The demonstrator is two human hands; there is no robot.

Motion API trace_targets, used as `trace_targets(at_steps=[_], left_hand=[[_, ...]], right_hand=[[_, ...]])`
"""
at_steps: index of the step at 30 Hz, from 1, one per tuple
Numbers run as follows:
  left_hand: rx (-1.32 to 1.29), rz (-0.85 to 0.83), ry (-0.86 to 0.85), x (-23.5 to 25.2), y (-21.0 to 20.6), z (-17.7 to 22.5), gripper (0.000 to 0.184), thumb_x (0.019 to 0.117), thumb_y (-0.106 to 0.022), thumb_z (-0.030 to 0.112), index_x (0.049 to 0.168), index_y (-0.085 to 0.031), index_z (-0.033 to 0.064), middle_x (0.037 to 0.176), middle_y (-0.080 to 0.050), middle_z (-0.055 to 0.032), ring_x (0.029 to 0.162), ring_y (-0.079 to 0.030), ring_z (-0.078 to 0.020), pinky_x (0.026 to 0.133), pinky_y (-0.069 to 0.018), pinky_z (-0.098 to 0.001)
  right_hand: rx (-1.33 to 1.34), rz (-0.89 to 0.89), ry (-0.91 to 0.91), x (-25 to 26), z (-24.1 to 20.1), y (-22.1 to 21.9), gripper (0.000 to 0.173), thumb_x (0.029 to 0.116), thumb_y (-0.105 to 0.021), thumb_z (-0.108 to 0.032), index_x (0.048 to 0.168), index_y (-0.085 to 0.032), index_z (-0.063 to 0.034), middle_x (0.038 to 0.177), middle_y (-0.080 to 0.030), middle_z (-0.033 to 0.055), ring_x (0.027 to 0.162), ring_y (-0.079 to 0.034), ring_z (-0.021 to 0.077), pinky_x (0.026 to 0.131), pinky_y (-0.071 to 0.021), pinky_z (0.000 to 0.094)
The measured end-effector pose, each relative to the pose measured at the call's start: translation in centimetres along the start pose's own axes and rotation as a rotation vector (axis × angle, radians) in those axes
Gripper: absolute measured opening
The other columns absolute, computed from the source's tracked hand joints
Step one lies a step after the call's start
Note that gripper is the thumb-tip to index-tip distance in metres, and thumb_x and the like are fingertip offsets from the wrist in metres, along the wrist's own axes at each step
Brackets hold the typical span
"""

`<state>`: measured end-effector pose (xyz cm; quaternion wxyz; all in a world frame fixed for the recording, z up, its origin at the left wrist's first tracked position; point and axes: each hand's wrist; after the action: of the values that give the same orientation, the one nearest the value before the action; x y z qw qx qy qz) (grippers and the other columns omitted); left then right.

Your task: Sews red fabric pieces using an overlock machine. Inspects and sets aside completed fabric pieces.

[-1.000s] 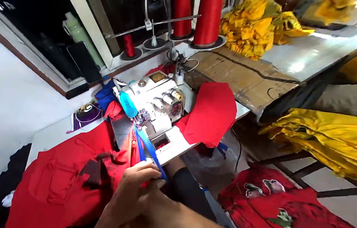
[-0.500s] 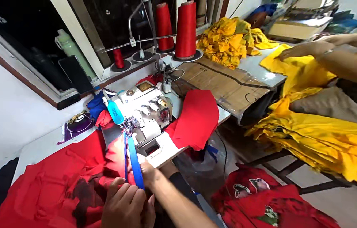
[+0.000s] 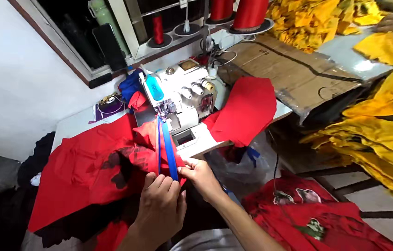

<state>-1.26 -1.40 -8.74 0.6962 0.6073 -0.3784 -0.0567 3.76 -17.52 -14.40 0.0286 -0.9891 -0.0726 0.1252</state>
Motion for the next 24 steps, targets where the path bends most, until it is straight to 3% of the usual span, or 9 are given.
trace_targets(at_steps=[4, 10, 12, 14, 17, 19, 20, 22, 24], left_hand=[[0.026, -0.041, -0.018, -0.8, -0.5, 1.4, 0.026, 0.0924, -0.055, 0.032, 0.075, -0.063, 0.0139, 0.066, -0.056, 0.0007, 0.066, -0.058, -0.0177, 0.082, -0.0460, -0.0390], [0.031, -0.079, -0.024, -1.4, -0.8, 2.8, 0.022, 0.0899, -0.056, 0.029, 0.079, -0.065, 0.0122, 0.069, -0.059, -0.0006, 0.071, -0.060, -0.0196, 0.082, -0.0467, -0.0396], [0.017, -0.070, -0.028, -1.5, -1.0, 3.3, 0.021, 0.0887, -0.057, 0.028, 0.080, -0.066, 0.0116, 0.071, -0.060, -0.0012, 0.072, -0.061, -0.0198, 0.082, -0.0472, -0.0391], [-0.022, -0.053, -0.052, -1.4, -1.3, 3.8, 0.021, 0.0877, -0.058, 0.029, 0.078, -0.066, 0.0121, 0.071, -0.059, -0.0011, 0.073, -0.060, -0.0195, 0.081, -0.0471, -0.0385], [-0.196, -0.075, -0.053, -0.2, -1.3, 2.4, 0.024, 0.0897, -0.058, 0.034, 0.080, -0.066, 0.0134, 0.073, -0.061, -0.0006, 0.075, -0.062, -0.0184, 0.079, -0.0485, -0.0399], [-0.245, -0.091, 0.064, 1.8, -1.6, -0.9, 0.033, 0.0967, -0.053, 0.035, 0.093, -0.073, 0.0086, 0.089, -0.072, -0.0069, 0.086, -0.070, -0.0235, 0.079, -0.0541, -0.0473], [-0.191, -0.103, 0.141, 2.9, -2.2, -2.8, 0.038, 0.0997, -0.051, 0.037, 0.107, -0.075, 0.0072, 0.107, -0.074, -0.0096, 0.098, -0.071, -0.0265, 0.082, -0.0552, -0.0508], [-0.079, -0.161, 0.247, 4.8, -3.7, -5.7, 0.049, 0.1034, -0.044, 0.038, 0.138, -0.065, 0.0090, 0.145, -0.062, -0.0064, 0.122, -0.065, -0.0283, 0.089, -0.0500, -0.0550], [-0.010, -0.219, 0.300, 6.1, -4.5, -6.8, 0.052, 0.1062, -0.037, 0.036, 0.147, -0.058, 0.0117, 0.153, -0.054, -0.0021, 0.125, -0.062, -0.0278, 0.089, -0.0483, -0.0555]], right_hand=[[0.055, -0.031, -0.008, -2.7, -0.1, 0.0, 0.020, 0.0985, -0.063, -0.015, 0.113, -0.075, -0.0065, 0.090, -0.076, 0.0018, 0.082, -0.072, 0.0078, 0.077, -0.0593, 0.0272], [0.167, -0.124, 0.032, -4.1, 0.2, 0.2, 0.028, 0.0986, -0.056, -0.010, 0.121, -0.072, -0.0038, 0.099, -0.076, 0.0035, 0.088, -0.071, 0.0078, 0.081, -0.0587, 0.0262], [0.227, -0.101, 0.020, -4.5, -0.3, 0.1, 0.029, 0.0967, -0.051, -0.009, 0.114, -0.074, -0.0035, 0.090, -0.073, 0.0001, 0.080, -0.067, 0.0044, 0.075, -0.0560, 0.0232], [0.239, -0.062, 0.017, -4.5, -0.5, -0.1, 0.023, 0.1005, -0.056, -0.021, 0.101, -0.075, -0.0065, 0.079, -0.069, -0.0019, 0.071, -0.063, 0.0041, 0.067, -0.0526, 0.0228], [0.211, 0.006, 0.019, -4.0, 0.0, -0.1, 0.021, 0.1001, -0.066, -0.023, 0.103, -0.077, -0.0056, 0.085, -0.075, 0.0023, 0.079, -0.070, 0.0083, 0.075, -0.0589, 0.0269], [0.239, 0.061, 0.005, -4.6, 0.3, 0.0, 0.019, 0.1012, -0.062, -0.017, 0.106, -0.074, -0.0025, 0.085, -0.075, 0.0022, 0.074, -0.072, 0.0089, 0.070, -0.0622, 0.0268], [0.277, 0.073, -0.017, -5.1, 0.2, 0.2, 0.019, 0.1014, -0.061, -0.015, 0.108, -0.073, -0.0005, 0.085, -0.075, 0.0036, 0.071, -0.073, 0.0109, 0.066, -0.0634, 0.0283], [0.351, 0.092, -0.051, -6.1, 0.0, 0.2, 0.019, 0.1007, -0.060, -0.013, 0.108, -0.072, 0.0009, 0.083, -0.074, 0.0041, 0.068, -0.073, 0.0130, 0.062, -0.0636, 0.0298], [0.416, 0.111, -0.059, -6.2, -0.1, 0.1, 0.019, 0.0998, -0.060, -0.012, 0.106, -0.072, 0.0009, 0.082, -0.075, 0.0044, 0.067, -0.073, 0.0138, 0.062, -0.0641, 0.0301]])
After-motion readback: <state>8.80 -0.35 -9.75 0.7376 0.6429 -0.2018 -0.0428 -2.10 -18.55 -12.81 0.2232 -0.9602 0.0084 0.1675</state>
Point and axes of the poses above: each hand's wrist, its own x-axis towards the middle knuckle, its own y-axis out of the back of the hand, z = x × y
